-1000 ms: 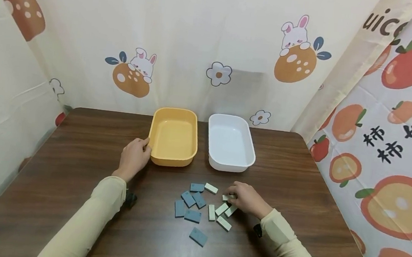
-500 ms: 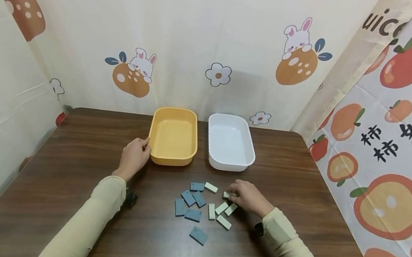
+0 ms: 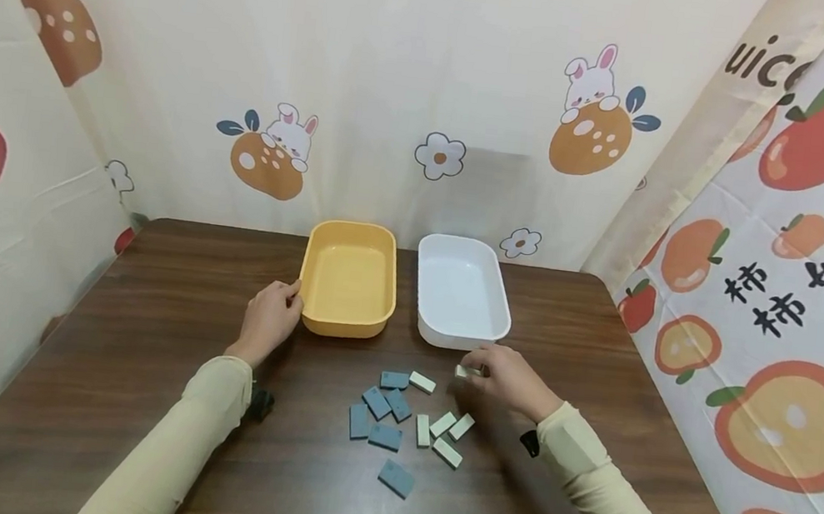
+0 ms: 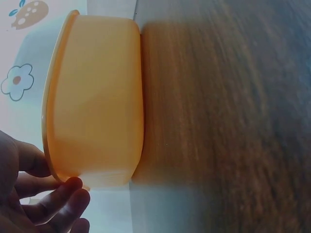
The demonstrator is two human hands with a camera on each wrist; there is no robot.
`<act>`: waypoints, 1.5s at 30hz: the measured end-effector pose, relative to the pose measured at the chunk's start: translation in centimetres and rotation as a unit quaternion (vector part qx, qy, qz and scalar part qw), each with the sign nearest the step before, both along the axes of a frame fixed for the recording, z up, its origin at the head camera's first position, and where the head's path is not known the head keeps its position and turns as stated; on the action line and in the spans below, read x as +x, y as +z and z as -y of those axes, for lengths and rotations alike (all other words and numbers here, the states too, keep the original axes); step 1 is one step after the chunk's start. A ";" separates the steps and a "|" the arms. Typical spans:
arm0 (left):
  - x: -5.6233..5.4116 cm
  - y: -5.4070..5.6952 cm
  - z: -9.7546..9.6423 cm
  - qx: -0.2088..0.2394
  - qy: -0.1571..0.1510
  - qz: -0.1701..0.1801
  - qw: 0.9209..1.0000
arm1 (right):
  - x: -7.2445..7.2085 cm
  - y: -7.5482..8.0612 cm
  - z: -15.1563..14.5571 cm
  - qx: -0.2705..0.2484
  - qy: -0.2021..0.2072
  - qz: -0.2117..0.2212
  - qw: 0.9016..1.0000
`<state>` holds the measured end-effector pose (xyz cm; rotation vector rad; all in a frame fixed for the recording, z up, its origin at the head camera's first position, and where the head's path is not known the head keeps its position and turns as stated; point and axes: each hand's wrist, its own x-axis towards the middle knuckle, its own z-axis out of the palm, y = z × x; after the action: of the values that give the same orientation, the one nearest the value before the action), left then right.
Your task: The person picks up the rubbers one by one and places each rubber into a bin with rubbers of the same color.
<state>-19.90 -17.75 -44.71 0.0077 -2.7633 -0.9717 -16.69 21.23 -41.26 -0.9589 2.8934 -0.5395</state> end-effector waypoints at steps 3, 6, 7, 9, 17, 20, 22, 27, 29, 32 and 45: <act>0.2 -0.2 0.1 0.000 0.003 0.004 1.000 | -0.5 0.6 0.0 -0.004 0.004 -0.012 1.000; 0.4 -0.4 0.1 -0.001 0.005 0.006 1.000 | -1.2 0.9 0.0 -0.007 -0.001 -0.015 1.000; 0.4 -0.4 0.1 -0.001 0.005 0.007 1.000 | -1.4 1.0 0.0 -0.009 -0.003 -0.014 1.000; 0.5 -0.5 0.1 -0.001 0.005 0.007 1.000 | -1.9 1.3 0.1 -0.013 -0.008 -0.012 1.000; 0.9 -1.2 0.2 -0.002 0.017 0.015 1.000 | -3.7 2.0 0.7 -0.039 -0.044 0.042 0.997; 1.1 -1.4 0.3 -0.004 0.017 0.016 1.000 | -4.3 1.9 0.9 -0.044 -0.054 0.058 0.996; 1.1 -1.6 0.3 -0.004 0.016 0.018 1.000 | -4.7 1.7 1.0 -0.046 -0.059 0.061 0.995; 1.1 -1.8 0.2 -0.003 0.015 0.021 1.000 | -5.9 1.2 1.2 -0.042 -0.081 0.075 0.993; 0.9 -1.8 0.1 0.000 0.017 0.019 1.000 | -6.4 1.1 1.1 -0.040 -0.091 0.080 0.992; 0.3 -1.4 0.0 0.006 0.016 0.012 1.000 | -7.2 1.1 1.0 -0.039 -0.100 0.079 0.991; -0.7 -0.1 -0.2 0.001 0.016 0.004 1.000 | -10.0 0.8 1.9 -0.036 -0.115 0.081 0.989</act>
<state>-20.65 -17.54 -44.86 0.0554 -2.7615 -0.9688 -26.71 19.36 -40.45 -0.5609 2.8687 -0.7052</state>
